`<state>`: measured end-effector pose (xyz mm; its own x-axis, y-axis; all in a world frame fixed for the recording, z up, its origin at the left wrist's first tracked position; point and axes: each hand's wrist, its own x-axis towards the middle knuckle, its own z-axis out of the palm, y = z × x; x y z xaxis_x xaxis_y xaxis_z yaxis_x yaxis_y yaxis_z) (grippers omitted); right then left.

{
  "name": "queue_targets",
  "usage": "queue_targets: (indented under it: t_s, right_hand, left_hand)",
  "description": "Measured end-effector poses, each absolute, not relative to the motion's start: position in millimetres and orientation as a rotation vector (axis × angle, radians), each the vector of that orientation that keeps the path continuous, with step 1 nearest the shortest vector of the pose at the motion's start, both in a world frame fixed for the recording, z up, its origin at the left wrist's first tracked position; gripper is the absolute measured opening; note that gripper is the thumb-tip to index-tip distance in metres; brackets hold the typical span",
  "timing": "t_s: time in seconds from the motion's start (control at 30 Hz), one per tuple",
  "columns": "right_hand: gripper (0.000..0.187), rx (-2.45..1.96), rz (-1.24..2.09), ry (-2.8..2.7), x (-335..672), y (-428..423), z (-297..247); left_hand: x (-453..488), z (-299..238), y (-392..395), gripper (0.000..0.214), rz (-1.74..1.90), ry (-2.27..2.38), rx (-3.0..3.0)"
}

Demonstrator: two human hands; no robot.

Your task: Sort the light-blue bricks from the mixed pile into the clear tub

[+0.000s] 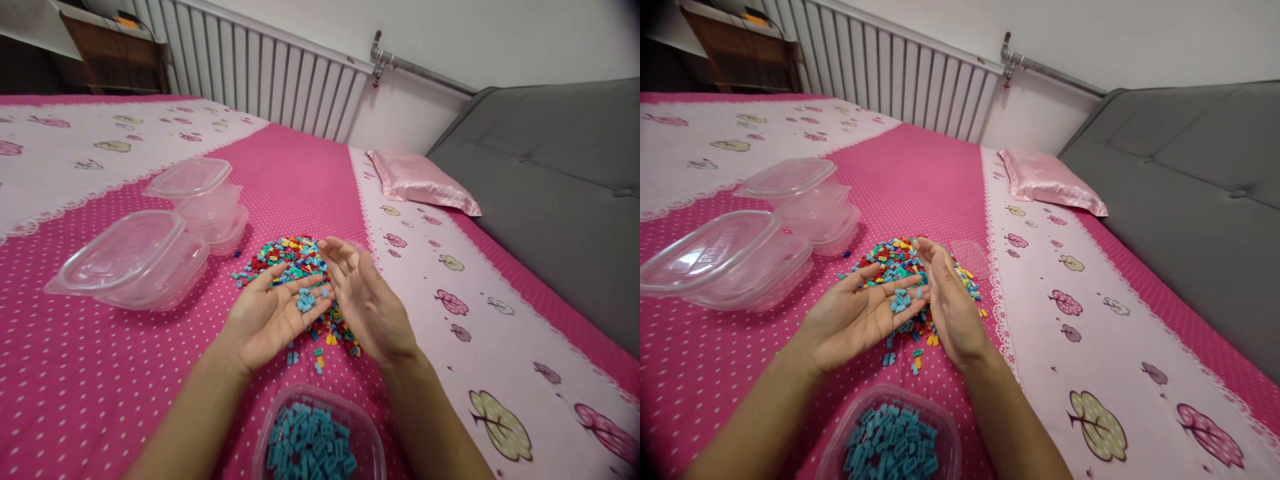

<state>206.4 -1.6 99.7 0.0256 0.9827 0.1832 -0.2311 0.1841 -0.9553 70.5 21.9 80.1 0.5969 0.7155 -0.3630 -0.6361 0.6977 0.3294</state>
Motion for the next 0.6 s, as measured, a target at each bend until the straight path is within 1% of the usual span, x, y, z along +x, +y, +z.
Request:
queue_targets:
  t_s: [0.07, 0.17, 0.23, 0.43, 0.53, 0.6]
  right_hand:
    - [0.046, -0.912, 1.126, -1.177, 205.4, -3.2, 100.0]
    - [0.048, -0.942, 1.065, -1.168, 211.1, -2.3, 100.5]
    - [0.046, -0.967, 1.047, -1.115, 216.6, -0.8, 100.8]
    - [0.037, -0.977, 1.093, -0.963, 224.3, 3.1, 99.0]
    - [0.037, -0.972, 1.079, -0.945, 225.3, 4.2, 97.9]
    - [0.037, -0.973, 1.069, -0.936, 226.5, 4.6, 97.7]
  left_hand:
    - [71.3, 80.2, 21.7, 0.044, 0.782, 0.479, 0.163]
    - [70.3, 83.3, 21.8, 0.047, 0.786, 0.535, 0.157]
    - [68.3, 87.1, 21.3, 0.048, 0.813, 0.573, 0.179]
    - [63.5, 108.8, 10.0, 0.036, 0.929, 0.575, 0.376]
    - [62.9, 121.7, -1.6, 0.033, 0.895, 0.576, 0.465]
    - [61.5, 126.8, -11.5, 0.03, 0.807, 0.547, 0.574]
